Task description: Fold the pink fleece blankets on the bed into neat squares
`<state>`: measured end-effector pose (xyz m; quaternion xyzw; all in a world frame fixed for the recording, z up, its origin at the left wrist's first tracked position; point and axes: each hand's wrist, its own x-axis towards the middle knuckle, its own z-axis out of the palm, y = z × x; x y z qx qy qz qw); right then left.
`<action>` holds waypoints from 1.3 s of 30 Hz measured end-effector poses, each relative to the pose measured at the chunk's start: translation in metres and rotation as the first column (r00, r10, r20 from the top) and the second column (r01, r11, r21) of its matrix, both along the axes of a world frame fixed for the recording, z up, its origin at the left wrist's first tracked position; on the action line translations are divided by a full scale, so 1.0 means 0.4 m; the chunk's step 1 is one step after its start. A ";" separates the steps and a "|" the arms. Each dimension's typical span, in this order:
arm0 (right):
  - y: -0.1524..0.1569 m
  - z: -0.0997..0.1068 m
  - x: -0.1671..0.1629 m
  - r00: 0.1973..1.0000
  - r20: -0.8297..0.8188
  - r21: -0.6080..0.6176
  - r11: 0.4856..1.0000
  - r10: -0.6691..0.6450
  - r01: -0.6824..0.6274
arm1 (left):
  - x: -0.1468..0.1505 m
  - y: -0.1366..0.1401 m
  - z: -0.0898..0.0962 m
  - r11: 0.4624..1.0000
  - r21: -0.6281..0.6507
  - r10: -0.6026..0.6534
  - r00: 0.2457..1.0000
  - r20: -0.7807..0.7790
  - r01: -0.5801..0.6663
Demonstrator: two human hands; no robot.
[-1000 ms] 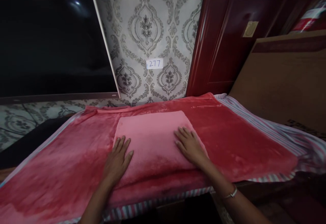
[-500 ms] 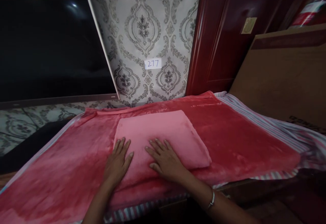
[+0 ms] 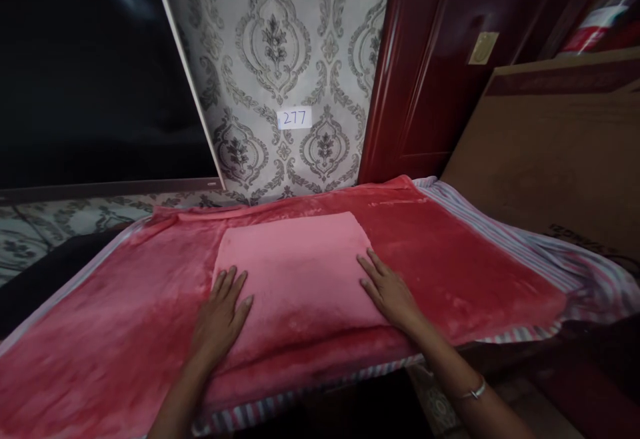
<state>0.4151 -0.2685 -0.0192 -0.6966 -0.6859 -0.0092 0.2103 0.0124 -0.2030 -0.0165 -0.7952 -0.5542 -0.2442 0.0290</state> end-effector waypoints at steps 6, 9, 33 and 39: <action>0.006 -0.036 0.003 0.992 -0.121 0.122 0.992 0.047 -0.032 | -0.007 -0.002 -0.005 0.999 0.036 -0.013 1.000 0.027 0.012; 0.002 -0.048 0.013 0.982 -0.167 0.168 0.984 0.087 -0.059 | -0.034 -0.013 -0.011 0.997 0.043 -0.068 0.997 0.045 0.066; -0.121 -0.084 0.079 0.929 -0.188 0.188 0.941 0.317 -0.283 | -0.147 -0.166 -0.016 0.955 0.138 -0.262 0.965 -0.019 0.262; -0.112 -0.091 0.086 0.929 -0.168 0.211 0.933 0.329 -0.293 | -0.159 -0.163 -0.025 0.966 0.086 -0.247 0.968 0.045 0.242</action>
